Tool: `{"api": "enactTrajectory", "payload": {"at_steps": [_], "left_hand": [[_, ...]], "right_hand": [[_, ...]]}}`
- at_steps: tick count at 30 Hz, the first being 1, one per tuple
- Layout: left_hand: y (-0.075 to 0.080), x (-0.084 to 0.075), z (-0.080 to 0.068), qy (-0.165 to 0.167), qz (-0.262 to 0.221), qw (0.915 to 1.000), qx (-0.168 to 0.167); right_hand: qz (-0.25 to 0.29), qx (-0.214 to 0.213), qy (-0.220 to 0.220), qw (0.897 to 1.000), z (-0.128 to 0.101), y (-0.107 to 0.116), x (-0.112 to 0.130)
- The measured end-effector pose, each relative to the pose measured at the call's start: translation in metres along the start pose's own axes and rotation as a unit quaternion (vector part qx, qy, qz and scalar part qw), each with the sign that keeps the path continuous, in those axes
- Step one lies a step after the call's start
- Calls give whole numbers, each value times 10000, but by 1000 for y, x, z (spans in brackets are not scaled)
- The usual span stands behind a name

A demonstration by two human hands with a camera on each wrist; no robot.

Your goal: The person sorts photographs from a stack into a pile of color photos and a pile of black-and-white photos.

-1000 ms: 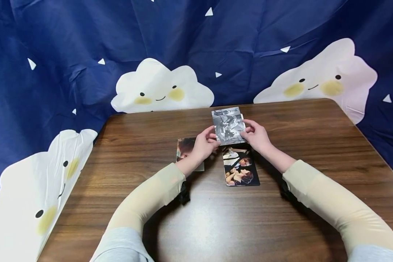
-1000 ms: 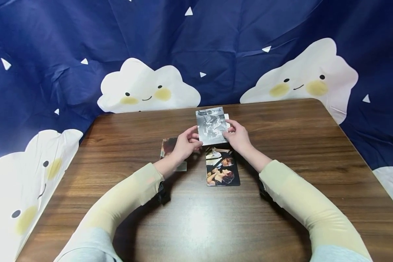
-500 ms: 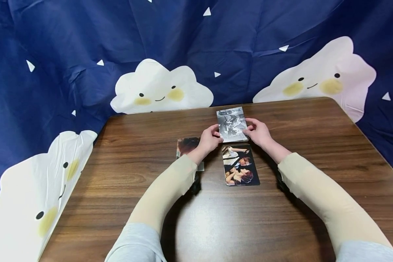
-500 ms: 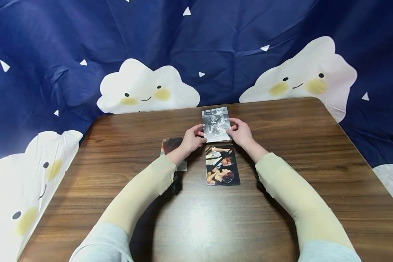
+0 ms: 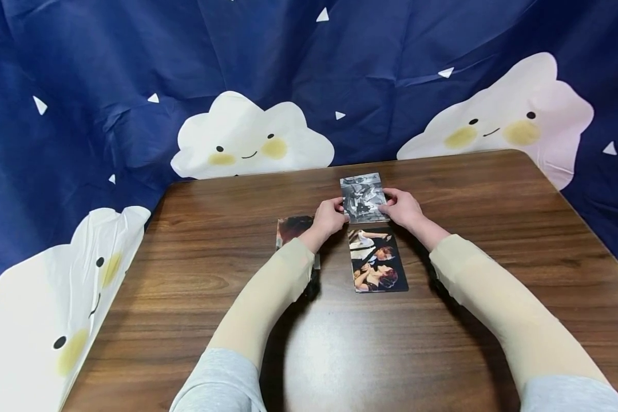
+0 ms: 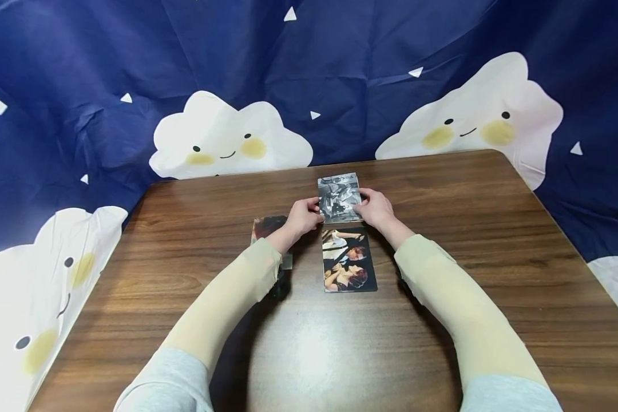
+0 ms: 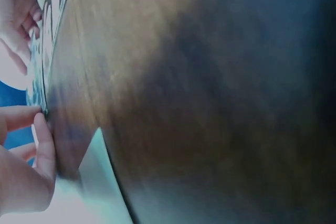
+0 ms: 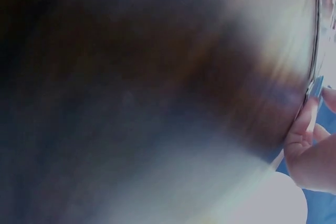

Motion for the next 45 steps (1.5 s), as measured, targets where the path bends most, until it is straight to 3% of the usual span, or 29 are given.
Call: {"api": "enactTrajectory", "payload": {"at_steps": [8, 18, 20, 23, 27, 29, 32, 38, 45], "left_hand": [[1, -5, -1, -25, 394, 9992, 26], [1, -3, -1, 60, 295, 9995, -66], [1, -1, -1, 112, 55, 9999, -109], [2, 4, -2, 234, -692, 9972, -144], [9, 8, -9, 343, -1835, 9822, -191], [17, 9, -16, 293, -2206, 9747, -185], [36, 10, -26, 64, -2389, 9709, -154], [83, 32, -51, -270, -2080, 9775, -221], [131, 70, -82, -629, -1663, 9817, -687]], "right_hand": [[-331, 99, 6, 9994, 2, -1, 2], [-683, 165, -71, 9975, -2, 0, 5], [-596, 101, -38, 9982, -2, 0, 5], [-325, -35, 33, 9995, -4, 3, 7], [125, -151, 148, 9997, -11, 9, 15], [298, -171, 280, 9990, -17, 11, 22], [511, -118, 527, 9972, -25, 11, 35], [818, 233, 881, 9925, -46, -1, 58], [1465, 1069, 806, 9801, -70, -34, 80]]}}
Point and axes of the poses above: each hand's wrist, its own z-axis towards the middle knuckle, its own y-axis out of the back of the hand, x = y × z, the point moved 9 cm from there along z, towards the middle knuckle, and after that the axes turned 6 degrees about -x, right-handed, at the moved point
